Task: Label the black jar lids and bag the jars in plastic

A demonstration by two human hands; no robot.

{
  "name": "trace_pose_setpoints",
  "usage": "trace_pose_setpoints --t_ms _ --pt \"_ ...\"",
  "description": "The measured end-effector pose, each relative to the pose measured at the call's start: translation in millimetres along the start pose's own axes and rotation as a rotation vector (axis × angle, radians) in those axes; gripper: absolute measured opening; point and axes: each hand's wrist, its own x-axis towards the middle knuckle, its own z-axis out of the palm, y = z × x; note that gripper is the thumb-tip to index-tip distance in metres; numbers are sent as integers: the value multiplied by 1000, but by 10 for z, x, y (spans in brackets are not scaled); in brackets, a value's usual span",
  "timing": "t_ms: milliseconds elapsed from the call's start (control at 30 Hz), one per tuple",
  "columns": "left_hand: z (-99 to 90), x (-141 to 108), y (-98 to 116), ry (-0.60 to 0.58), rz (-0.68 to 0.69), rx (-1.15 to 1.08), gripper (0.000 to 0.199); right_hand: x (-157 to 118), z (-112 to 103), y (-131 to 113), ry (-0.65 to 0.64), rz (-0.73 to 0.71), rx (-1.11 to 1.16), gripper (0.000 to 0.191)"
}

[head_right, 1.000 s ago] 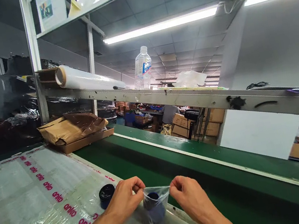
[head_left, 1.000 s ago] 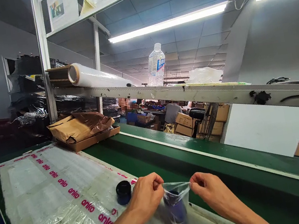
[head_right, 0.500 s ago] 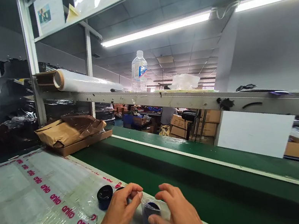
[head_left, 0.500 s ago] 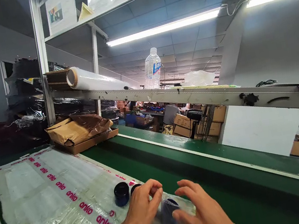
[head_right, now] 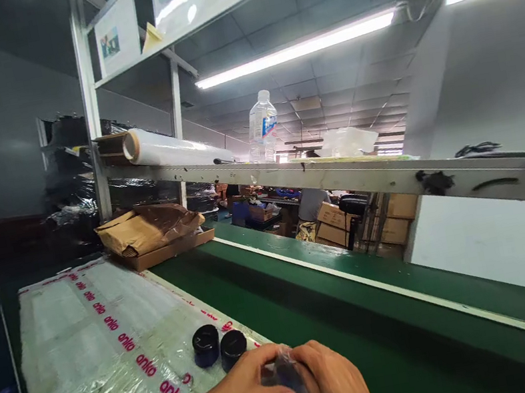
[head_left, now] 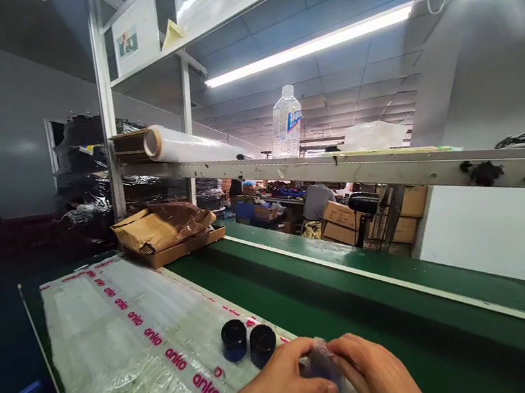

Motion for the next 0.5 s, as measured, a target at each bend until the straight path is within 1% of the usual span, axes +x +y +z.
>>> trace_pose_setpoints --t_ms 33,133,200,233,300,333,433,467,500 --pt "18 20 0 0 -4 -37 48 0 -20 -3 5 1 54 28" --pt "49 23 20 -3 18 -54 45 8 -48 -64 29 10 232 27" --pt "43 -23 67 5 41 -23 37 24 -42 -144 64 18 307 25" --pt "28 -57 100 31 50 9 34 34 -39 -190 85 22 338 25" --pt "-29 -138 175 131 77 96 31 59 -59 -280 117 24 388 25" --pt "-74 -182 210 195 112 160 34 73 -91 -317 122 27 404 25" --pt "-266 -314 278 356 253 381 57 115 -266 -388 165 80 400 30" --pt "-338 -353 283 391 277 432 62 122 -325 -402 195 108 382 33" --pt "-407 -387 280 415 271 454 64 120 -361 -414 221 126 358 35"
